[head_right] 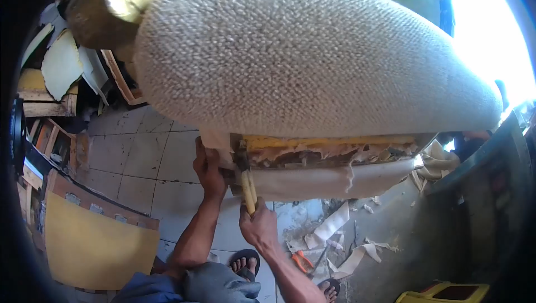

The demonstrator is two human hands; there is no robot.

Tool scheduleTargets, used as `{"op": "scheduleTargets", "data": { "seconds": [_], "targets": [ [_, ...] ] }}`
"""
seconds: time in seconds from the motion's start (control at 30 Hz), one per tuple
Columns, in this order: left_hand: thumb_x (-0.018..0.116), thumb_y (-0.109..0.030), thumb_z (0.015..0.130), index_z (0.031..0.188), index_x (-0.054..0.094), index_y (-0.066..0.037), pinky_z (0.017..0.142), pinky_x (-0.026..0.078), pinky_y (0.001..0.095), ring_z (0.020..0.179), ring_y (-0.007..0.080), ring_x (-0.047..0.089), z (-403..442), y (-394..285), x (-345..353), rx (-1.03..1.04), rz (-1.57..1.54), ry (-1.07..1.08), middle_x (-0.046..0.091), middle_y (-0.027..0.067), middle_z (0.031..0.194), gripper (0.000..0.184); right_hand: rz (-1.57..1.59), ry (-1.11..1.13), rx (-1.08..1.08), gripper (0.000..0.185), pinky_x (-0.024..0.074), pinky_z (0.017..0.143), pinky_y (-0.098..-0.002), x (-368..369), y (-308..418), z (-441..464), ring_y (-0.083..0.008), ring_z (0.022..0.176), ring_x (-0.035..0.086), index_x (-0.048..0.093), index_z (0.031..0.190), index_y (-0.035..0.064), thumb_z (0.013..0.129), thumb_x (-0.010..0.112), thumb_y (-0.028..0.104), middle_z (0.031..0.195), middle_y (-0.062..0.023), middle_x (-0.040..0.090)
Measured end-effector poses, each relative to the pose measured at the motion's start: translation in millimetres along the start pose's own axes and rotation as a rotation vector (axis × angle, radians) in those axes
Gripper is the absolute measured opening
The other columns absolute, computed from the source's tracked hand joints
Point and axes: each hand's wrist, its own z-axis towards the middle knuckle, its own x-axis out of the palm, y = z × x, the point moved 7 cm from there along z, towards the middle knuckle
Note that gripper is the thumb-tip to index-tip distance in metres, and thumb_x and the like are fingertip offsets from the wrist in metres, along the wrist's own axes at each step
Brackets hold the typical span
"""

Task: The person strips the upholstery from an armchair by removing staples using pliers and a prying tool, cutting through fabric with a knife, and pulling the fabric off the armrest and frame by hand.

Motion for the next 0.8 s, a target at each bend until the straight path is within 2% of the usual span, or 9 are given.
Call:
{"op": "scheduleTargets", "data": {
  "seconds": [0.07,0.17,0.27,0.33,0.37,0.47,0.53,0.67,0.8],
  "targets": [
    [0.051,-0.035,0.105,0.116,0.064,0.005,0.092,0.043,0.0332,0.105,0.0204,0.054,-2,2,-3,-0.041,0.016,-0.002,0.056,0.0111,0.111,0.043,0.012,-0.025,-0.022,0.027,0.0519,0.071,-0.0551,12,-18,10,-0.0512,0.079,0.065,0.058,0.103,-0.0011,0.090,0.062,0.022,0.080,-0.0318,0.066],
    [0.051,-0.038,0.104,0.117,0.064,0.005,0.091,0.044,0.0344,0.103,0.0221,0.054,1,-3,-3,-0.013,0.007,0.006,0.056,0.0121,0.111,0.047,-0.053,-0.150,-0.412,0.036,0.0510,0.059,-0.0569,41,-104,26,-0.0514,0.069,0.064,0.059,0.104,-0.0021,0.086,0.067,0.028,0.075,-0.0290,0.065],
    [0.050,-0.043,0.104,0.117,0.064,0.005,0.089,0.045,0.0355,0.101,0.0229,0.054,2,8,-2,0.044,0.118,0.037,0.056,0.0124,0.110,0.051,-0.232,-0.264,-0.057,0.032,0.0514,0.064,-0.0552,72,-227,8,-0.0500,0.073,0.066,0.061,0.100,-0.0011,0.089,0.065,0.029,0.074,-0.0298,0.065],
    [0.049,-0.045,0.103,0.116,0.064,0.004,0.088,0.045,0.0362,0.100,0.0234,0.054,-9,19,-10,0.012,0.234,0.062,0.055,0.0126,0.109,0.054,0.125,-0.167,0.022,0.026,0.0526,0.068,-0.0402,61,-202,-13,-0.0306,0.067,0.064,0.061,0.104,-0.0031,0.091,0.061,0.019,0.067,-0.0155,0.061],
    [0.049,-0.044,0.103,0.115,0.064,0.004,0.089,0.045,0.0357,0.100,0.0229,0.054,-10,16,-10,0.187,0.456,0.043,0.055,0.0122,0.109,0.052,0.215,-0.040,0.016,0.026,0.0533,0.073,-0.0406,62,-196,-14,-0.0318,0.073,0.067,0.061,0.110,-0.0007,0.091,0.060,0.018,0.074,-0.0156,0.063],
    [0.049,-0.042,0.104,0.116,0.064,0.005,0.091,0.044,0.0353,0.104,0.0226,0.055,-17,26,-15,0.048,0.358,0.010,0.055,0.0121,0.112,0.050,0.303,0.161,-0.301,0.046,0.0515,0.089,-0.0395,43,-128,-17,-0.0313,0.103,0.066,0.052,0.134,0.0031,0.090,0.060,0.012,0.106,-0.0195,0.064],
    [0.050,-0.041,0.104,0.117,0.063,0.005,0.092,0.044,0.0346,0.106,0.0220,0.055,-21,39,-20,0.035,0.388,-0.008,0.055,0.0122,0.114,0.050,0.406,0.231,-0.257,0.062,0.0464,0.100,-0.0388,33,-91,-19,-0.0302,0.119,0.057,0.039,0.147,0.0034,0.088,0.059,0.006,0.126,-0.0220,0.056],
    [0.051,-0.036,0.104,0.118,0.062,0.006,0.095,0.043,0.0331,0.110,0.0210,0.055,-11,16,-11,0.039,0.179,-0.018,0.056,0.0121,0.118,0.046,0.562,0.244,-0.209,0.066,0.0442,0.105,-0.0405,-11,3,-35,-0.0303,0.126,0.054,0.030,0.153,0.0034,0.093,0.058,0.006,0.133,-0.0218,0.053],
    [0.053,-0.034,0.103,0.119,0.062,0.005,0.096,0.043,0.0334,0.110,0.0208,0.055,-8,19,-9,-0.055,0.045,-0.028,0.056,0.0120,0.118,0.044,0.878,0.510,0.087,0.065,0.0446,0.108,-0.0423,-27,29,-30,-0.0297,0.132,0.050,0.025,0.156,0.0007,0.101,0.057,0.015,0.142,-0.0194,0.049]
  ]
}}
